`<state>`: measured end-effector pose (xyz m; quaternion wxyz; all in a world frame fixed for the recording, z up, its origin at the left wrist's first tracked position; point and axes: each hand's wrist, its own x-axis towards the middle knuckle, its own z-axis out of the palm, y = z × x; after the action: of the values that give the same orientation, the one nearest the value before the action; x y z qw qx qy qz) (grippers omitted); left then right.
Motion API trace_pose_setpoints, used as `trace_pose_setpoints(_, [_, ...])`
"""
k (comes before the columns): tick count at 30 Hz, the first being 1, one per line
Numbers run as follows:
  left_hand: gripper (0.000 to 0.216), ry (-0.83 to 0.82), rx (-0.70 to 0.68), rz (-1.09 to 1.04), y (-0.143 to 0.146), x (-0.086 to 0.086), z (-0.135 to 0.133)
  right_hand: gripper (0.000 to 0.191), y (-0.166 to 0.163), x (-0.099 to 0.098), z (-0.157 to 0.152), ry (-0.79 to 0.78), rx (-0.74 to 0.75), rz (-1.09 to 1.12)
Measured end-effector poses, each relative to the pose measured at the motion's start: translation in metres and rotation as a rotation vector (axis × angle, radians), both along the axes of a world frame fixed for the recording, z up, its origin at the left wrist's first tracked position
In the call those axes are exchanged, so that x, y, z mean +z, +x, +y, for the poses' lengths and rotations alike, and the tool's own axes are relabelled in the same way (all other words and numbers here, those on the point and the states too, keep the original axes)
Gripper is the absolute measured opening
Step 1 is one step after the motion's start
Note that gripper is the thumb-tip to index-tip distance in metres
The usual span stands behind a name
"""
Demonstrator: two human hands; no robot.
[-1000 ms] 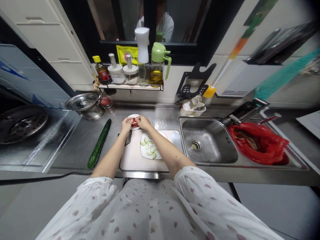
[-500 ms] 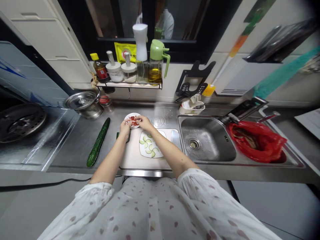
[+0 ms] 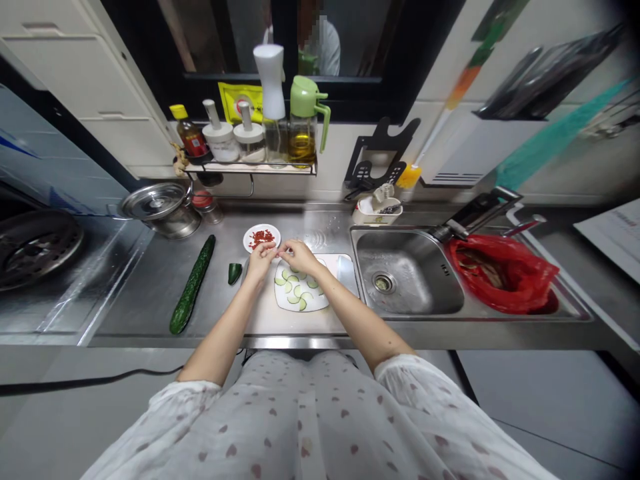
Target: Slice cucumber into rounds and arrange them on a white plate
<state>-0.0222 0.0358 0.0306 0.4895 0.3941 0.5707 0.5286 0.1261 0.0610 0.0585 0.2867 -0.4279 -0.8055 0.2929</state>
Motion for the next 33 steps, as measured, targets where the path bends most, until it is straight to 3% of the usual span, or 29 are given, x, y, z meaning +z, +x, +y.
trace_pose_setpoints(6, [0.034,0.012,-0.1,0.063,0.007,-0.002,-0.013,0.011,0.024,-0.006,-0.025,-0.018,-0.054,0.008])
trace_pose_setpoints(14, [0.028,0.039,-0.256,0.222,0.007,-0.021,-0.036,0.01,0.057,-0.041,-0.07,-0.068,-0.076,-0.143])
trace_pose_setpoints(22, [0.021,0.026,-0.319,0.433,0.014,-0.033,-0.054,0.01,0.058,-0.053,-0.098,-0.054,-0.06,-0.291])
trace_pose_setpoints(33, [0.015,0.009,-0.54,0.893,0.025,-0.027,-0.078,0.014,0.054,-0.059,-0.108,-0.114,-0.097,-0.399])
